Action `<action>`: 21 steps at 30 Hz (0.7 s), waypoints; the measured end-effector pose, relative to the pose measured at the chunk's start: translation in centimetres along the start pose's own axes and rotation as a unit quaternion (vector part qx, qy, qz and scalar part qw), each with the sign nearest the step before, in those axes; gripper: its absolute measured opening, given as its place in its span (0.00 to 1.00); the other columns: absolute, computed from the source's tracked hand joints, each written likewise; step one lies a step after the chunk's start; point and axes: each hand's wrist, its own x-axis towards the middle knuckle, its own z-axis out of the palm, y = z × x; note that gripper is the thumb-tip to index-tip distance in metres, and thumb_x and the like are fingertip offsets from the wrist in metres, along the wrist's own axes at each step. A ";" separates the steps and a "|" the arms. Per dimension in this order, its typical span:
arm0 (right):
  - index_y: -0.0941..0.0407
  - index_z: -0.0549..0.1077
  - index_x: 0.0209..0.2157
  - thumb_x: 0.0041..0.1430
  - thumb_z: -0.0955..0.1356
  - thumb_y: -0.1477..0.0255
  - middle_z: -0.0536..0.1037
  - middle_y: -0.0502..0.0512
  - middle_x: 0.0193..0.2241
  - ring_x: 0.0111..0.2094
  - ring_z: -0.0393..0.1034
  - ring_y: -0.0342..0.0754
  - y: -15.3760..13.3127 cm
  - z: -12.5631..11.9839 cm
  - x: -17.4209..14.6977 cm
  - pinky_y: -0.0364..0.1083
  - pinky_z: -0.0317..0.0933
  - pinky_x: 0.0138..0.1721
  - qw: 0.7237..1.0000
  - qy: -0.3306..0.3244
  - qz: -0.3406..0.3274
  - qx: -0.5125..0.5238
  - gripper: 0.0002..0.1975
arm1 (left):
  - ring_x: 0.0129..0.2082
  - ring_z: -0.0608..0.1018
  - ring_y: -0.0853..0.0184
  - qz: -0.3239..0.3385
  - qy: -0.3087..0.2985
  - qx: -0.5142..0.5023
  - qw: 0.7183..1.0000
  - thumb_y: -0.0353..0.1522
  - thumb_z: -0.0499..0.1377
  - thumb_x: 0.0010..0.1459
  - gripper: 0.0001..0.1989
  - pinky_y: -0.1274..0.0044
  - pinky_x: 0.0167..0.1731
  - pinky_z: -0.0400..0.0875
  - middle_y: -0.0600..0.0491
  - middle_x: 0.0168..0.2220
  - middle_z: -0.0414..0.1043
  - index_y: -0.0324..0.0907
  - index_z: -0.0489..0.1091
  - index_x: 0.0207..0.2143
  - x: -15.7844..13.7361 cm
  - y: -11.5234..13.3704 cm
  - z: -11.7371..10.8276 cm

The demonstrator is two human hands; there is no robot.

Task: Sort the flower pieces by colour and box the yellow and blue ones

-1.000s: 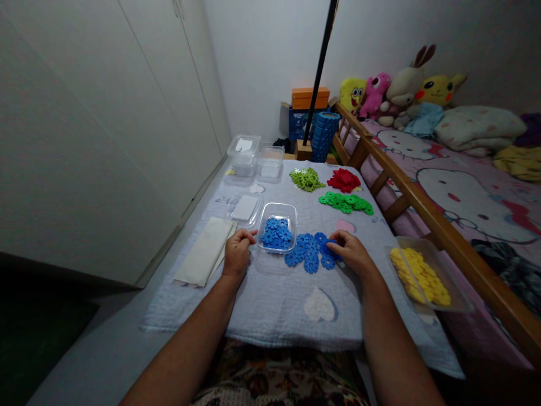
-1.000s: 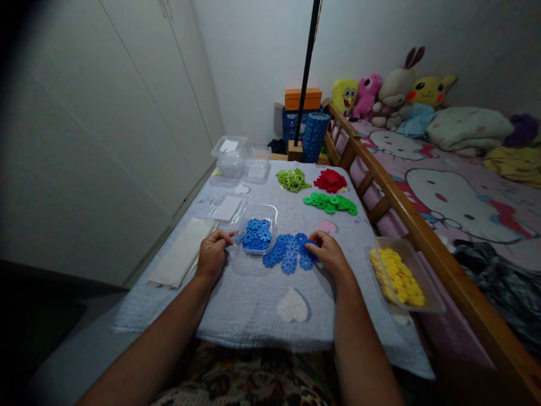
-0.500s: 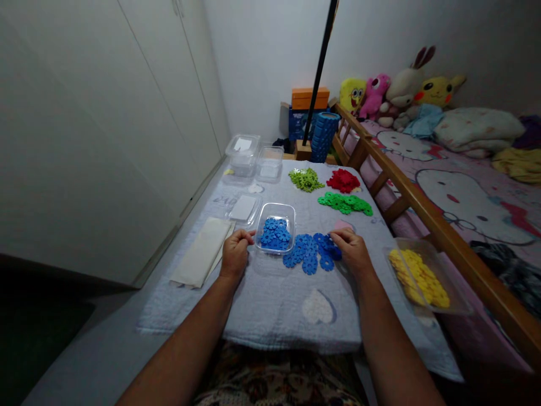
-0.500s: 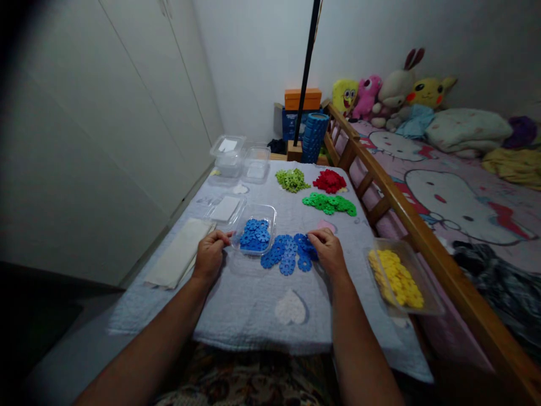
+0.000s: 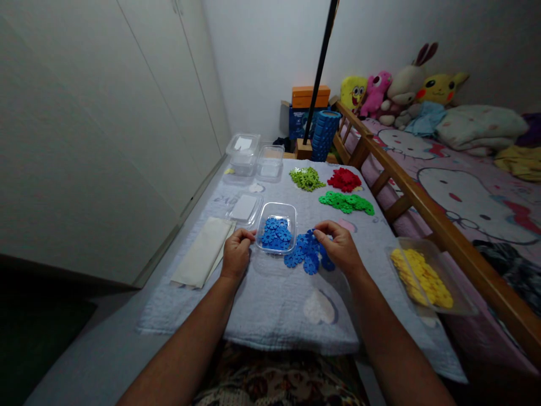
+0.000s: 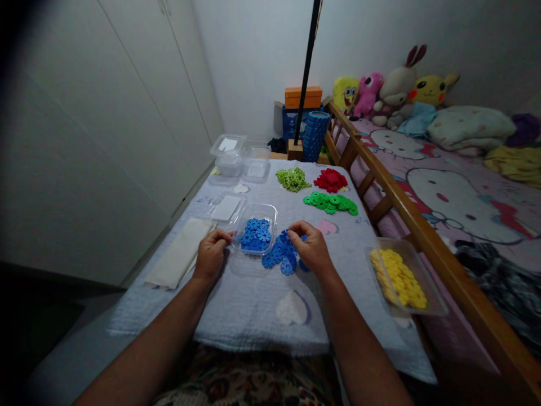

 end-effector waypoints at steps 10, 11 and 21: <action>0.53 0.74 0.30 0.58 0.67 0.71 0.76 0.52 0.32 0.39 0.69 0.50 -1.6 4.5 1.9 0.49 0.61 0.46 0.989 0.010 -0.129 -0.066 0.04 | 0.47 0.80 0.59 0.015 0.006 -0.010 1.000 0.29 0.59 0.47 0.03 0.66 0.56 0.67 0.51 0.37 0.81 0.43 0.72 0.27 -0.1 0.4 0.1; 0.53 0.74 0.30 0.58 0.68 0.72 0.76 0.53 0.33 0.40 0.69 0.50 -1.3 4.8 1.8 0.50 0.60 0.48 0.988 0.012 -0.134 -0.074 0.03 | 0.47 0.80 0.59 0.017 0.006 -0.008 1.000 0.29 0.59 0.46 0.03 0.66 0.56 0.67 0.50 0.37 0.81 0.43 0.72 0.27 -0.1 0.4 0.0; 0.50 0.79 0.34 0.59 0.69 0.74 0.75 0.55 0.47 0.52 0.64 0.54 0.3 6.5 1.0 0.56 0.55 0.57 0.982 0.007 -0.118 -0.150 0.05 | 0.45 0.79 0.60 0.023 0.003 0.028 0.999 0.29 0.56 0.46 0.10 0.66 0.55 0.68 0.50 0.39 0.80 0.43 0.74 0.32 -0.1 0.6 0.1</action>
